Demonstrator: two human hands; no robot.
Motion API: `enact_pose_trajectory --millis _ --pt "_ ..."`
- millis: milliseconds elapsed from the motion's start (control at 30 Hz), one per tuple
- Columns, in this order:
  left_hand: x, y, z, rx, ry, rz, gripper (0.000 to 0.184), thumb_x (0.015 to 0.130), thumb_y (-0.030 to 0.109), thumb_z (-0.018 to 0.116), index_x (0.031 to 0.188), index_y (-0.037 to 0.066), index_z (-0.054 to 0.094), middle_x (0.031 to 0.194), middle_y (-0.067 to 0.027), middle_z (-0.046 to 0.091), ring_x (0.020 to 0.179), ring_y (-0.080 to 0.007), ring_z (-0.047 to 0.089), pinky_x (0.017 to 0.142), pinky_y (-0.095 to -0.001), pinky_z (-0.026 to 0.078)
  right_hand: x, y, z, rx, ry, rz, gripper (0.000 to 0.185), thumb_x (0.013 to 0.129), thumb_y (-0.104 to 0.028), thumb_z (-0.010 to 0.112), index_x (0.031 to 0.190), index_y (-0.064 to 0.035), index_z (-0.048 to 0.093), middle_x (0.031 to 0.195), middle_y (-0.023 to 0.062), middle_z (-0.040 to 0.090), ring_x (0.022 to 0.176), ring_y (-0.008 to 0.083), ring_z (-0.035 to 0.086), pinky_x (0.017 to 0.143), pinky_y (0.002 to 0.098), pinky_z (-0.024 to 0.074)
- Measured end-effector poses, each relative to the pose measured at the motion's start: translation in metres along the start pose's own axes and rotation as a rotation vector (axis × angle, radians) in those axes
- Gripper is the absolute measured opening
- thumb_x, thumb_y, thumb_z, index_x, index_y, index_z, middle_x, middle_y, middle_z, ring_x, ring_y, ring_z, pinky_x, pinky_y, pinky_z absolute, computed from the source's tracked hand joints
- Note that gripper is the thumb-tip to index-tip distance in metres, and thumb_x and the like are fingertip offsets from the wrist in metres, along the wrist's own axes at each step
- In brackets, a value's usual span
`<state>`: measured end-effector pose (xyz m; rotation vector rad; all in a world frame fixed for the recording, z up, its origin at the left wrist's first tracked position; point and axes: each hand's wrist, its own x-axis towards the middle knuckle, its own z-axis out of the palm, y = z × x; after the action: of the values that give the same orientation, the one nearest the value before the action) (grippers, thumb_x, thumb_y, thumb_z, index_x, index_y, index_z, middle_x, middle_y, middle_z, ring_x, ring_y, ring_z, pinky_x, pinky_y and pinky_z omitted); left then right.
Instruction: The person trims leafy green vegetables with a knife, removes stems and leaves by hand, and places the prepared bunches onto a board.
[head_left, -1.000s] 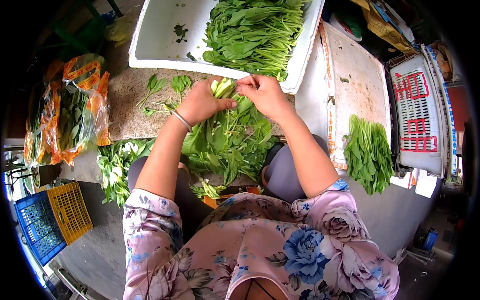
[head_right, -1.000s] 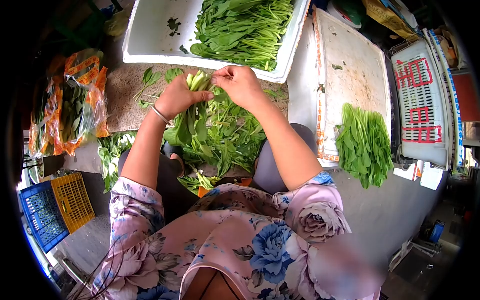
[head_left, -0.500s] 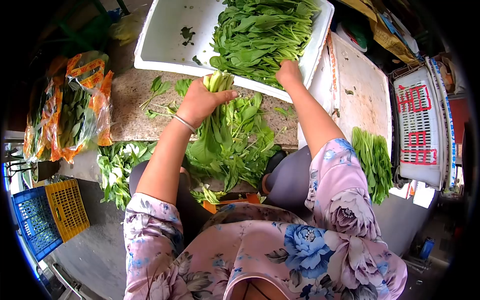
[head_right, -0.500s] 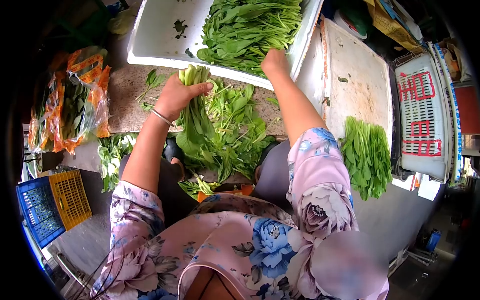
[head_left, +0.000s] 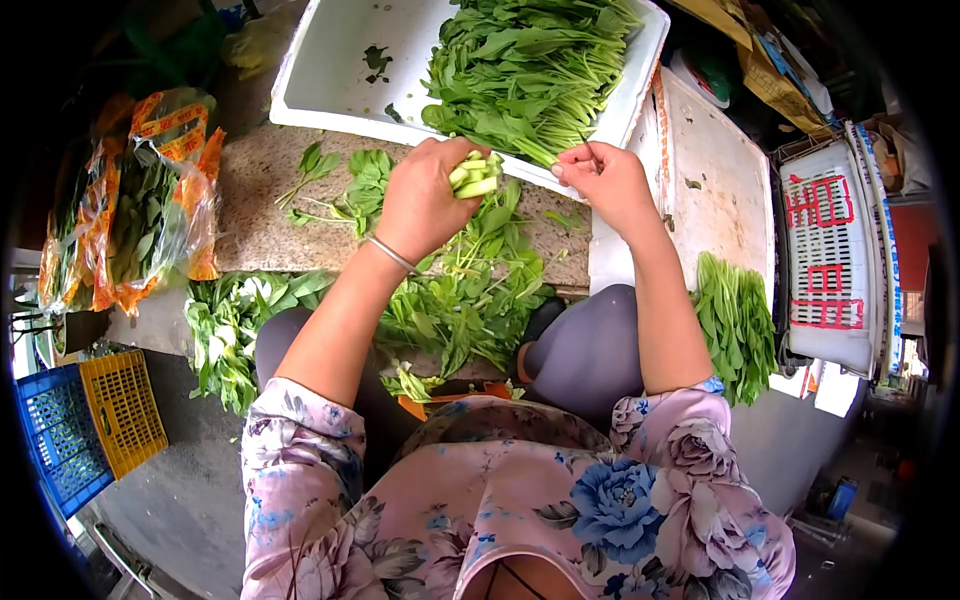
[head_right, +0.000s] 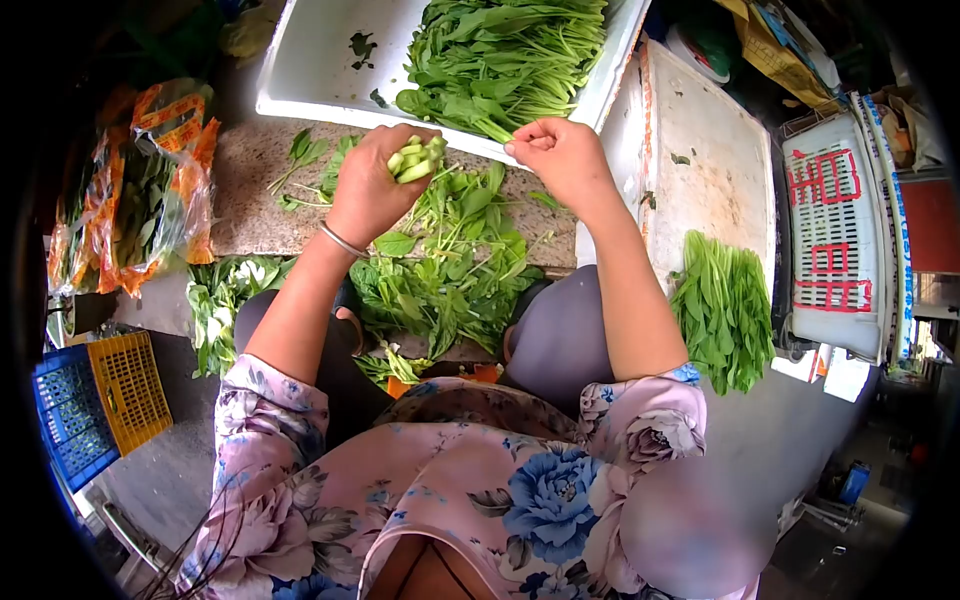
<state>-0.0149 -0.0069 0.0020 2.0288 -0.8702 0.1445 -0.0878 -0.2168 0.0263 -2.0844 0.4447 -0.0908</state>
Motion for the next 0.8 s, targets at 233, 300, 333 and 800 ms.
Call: enact_pose_trajectory --millis 233,300,333,800 --pt "-0.006 0.011 0.014 -0.148 -0.059 0.063 0.027 0.064 0.012 0.069 0.089 0.009 0.060 0.082 -0.0105 0.061 0.079 -0.0293 0.058 0.070 -0.0368 0.047 -0.030 -0.018 0.019 0.356 -0.075 -0.009 0.021 0.078 -0.016 0.067 0.088 0.0012 0.061 0.064 0.0023 0.058 0.055 0.0055 0.052 0.044 0.0176 0.0363" --pt "-0.005 0.010 0.014 -0.200 -0.083 -0.074 0.026 0.063 0.015 0.071 0.085 0.008 0.059 0.080 -0.0107 0.060 0.078 -0.0299 0.058 0.068 -0.0367 0.047 -0.033 -0.019 0.022 0.395 -0.104 -0.019 0.021 0.079 -0.017 0.067 0.088 0.0014 0.061 0.063 0.0022 0.057 0.053 0.0051 0.051 0.043 0.0167 0.0353" --pt "-0.005 0.009 0.015 -0.153 -0.025 0.009 0.027 0.063 0.016 0.072 0.083 0.007 0.058 0.079 -0.0105 0.059 0.077 -0.0302 0.058 0.067 -0.0368 0.047 -0.033 -0.019 0.023 0.433 -0.134 -0.031 0.021 0.079 -0.017 0.066 0.088 0.0017 0.061 0.062 0.0022 0.056 0.051 0.0048 0.050 0.042 0.0158 0.0343" --pt "0.001 0.004 0.026 -0.223 -0.011 -0.092 0.022 0.071 0.017 0.068 0.087 0.004 0.061 0.073 -0.0116 0.063 0.063 -0.0228 0.060 0.060 -0.0309 0.048 -0.029 -0.011 0.031 0.617 -0.203 -0.162 0.042 0.093 -0.028 0.044 0.123 0.0021 0.046 0.071 -0.0003 0.048 0.060 0.0054 0.036 0.054 0.0165 0.0306"
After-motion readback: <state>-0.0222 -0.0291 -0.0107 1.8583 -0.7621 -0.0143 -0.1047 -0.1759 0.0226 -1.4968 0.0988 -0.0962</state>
